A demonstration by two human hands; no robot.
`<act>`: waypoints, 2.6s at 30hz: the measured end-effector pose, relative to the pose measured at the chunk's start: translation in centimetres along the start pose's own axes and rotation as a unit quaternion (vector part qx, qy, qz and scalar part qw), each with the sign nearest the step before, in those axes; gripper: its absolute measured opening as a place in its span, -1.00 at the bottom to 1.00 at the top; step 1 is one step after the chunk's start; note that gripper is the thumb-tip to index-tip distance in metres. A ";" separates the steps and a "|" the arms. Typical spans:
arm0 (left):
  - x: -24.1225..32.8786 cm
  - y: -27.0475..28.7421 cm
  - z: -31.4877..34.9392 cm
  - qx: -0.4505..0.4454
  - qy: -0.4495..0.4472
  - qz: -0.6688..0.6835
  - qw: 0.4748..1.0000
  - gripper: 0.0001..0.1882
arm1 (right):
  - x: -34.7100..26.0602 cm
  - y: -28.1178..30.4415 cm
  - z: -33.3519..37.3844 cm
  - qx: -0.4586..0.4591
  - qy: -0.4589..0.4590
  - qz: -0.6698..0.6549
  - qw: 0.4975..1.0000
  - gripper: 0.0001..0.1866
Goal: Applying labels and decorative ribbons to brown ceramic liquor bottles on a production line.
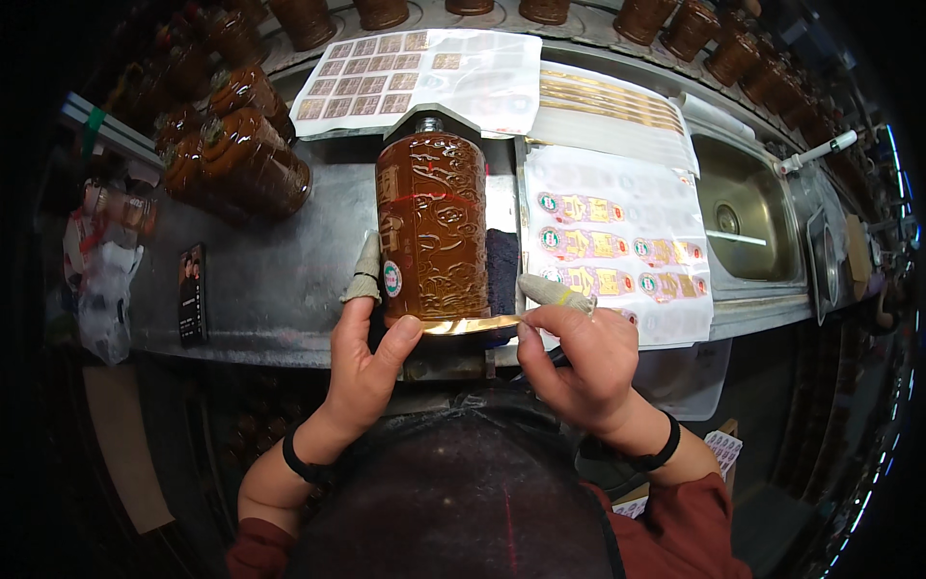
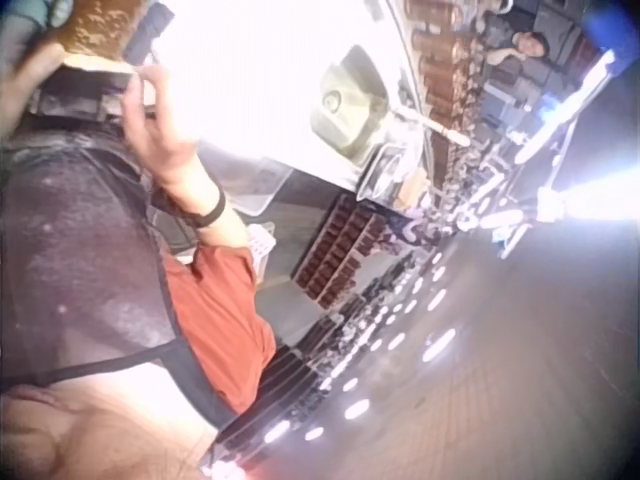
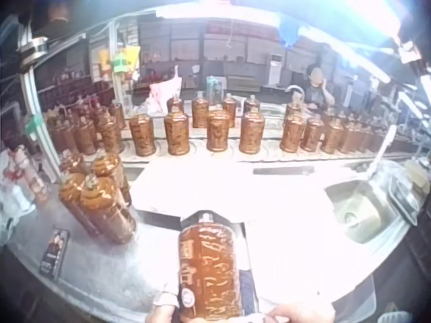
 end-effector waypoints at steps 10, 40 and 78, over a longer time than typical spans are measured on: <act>-0.5 0.6 0.2 -0.024 -0.007 0.015 1.000 -0.15 | 2.0 -0.5 1.2 -0.028 -0.289 -0.344 0.893 -0.75; -0.5 2.0 3.2 0.020 -0.181 -0.254 0.950 -0.50 | -1.4 3.3 -4.7 -0.228 -0.354 -0.439 0.794 -0.87; 3.1 0.2 0.6 0.008 -0.221 -0.414 0.883 -0.53 | 2.5 -0.5 -1.7 -0.206 -0.371 -0.407 0.809 -0.93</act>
Point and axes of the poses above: each hand's wrist, its own z-axis away from the middle knuckle, its own y-axis out of the back of the hand, x = y × z, the point moved 2 cm from there along -z, towards the middle knuckle, and after that the axes turned 5 degrees about -x, right-handed, at the moved point
